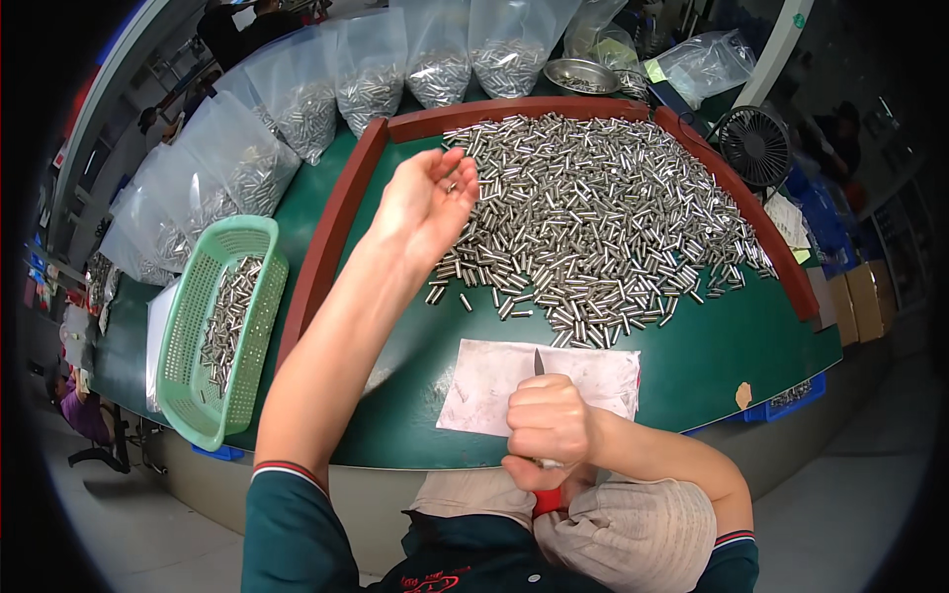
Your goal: Inspecting and cleaning small metal pins at a manufacturing workstation.
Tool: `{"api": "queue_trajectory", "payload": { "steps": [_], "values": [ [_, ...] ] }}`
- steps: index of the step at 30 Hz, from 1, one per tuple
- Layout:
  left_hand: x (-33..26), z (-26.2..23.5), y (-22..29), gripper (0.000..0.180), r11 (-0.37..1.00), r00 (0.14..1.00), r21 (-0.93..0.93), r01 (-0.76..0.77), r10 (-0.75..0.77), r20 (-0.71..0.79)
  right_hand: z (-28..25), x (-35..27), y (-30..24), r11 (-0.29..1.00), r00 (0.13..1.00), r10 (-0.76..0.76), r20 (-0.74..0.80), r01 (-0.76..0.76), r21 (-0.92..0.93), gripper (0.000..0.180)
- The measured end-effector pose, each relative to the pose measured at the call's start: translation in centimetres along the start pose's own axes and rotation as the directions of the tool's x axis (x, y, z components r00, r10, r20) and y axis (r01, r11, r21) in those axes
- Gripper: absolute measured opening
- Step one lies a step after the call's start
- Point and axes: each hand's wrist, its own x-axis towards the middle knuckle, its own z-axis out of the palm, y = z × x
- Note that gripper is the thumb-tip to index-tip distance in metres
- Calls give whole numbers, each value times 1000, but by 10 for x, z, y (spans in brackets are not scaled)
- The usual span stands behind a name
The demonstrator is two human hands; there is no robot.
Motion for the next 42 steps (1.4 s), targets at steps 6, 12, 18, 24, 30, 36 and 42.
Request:
{"api": "queue_trajectory", "payload": {
  "steps": [6, 12, 18, 24, 30, 36, 42],
  "values": [
    [76, 50, -22, 14, 966, 994, 251, -59, 81, -77, -3, 4, -3, 997, 998, -29, 64, 34, -68, 28],
    [162, 105, -40, 27, 954, 988, 280, -108, 135, -78, 4, -8, -3, 988, 998, -34, 57, 42, -147, 28],
    [212, 175, -36, 55, 920, 983, 348, -181, 180, 36, 7, -11, -6, 986, 999, -50, 19, 52, -156, 26],
    [218, 154, -27, 70, 776, 985, 615, -138, 174, 1, 14, -10, -2, 987, 997, -77, -7, 75, -144, 25],
    [115, 113, 21, 35, 710, 889, 560, -426, 215, 404, 3, -5, 4, 976, 995, -100, -23, 94, -197, 26],
    [33, 21, 52, 19, 184, 731, 733, -655, 400, 553, -1, -1, 0, 963, 995, -89, 33, 94, -253, 25],
    [61, -39, 46, 14, -395, 751, 816, -422, 352, 559, 4, -4, -5, 957, 997, -61, 45, 71, -281, 25]
  ]
}}
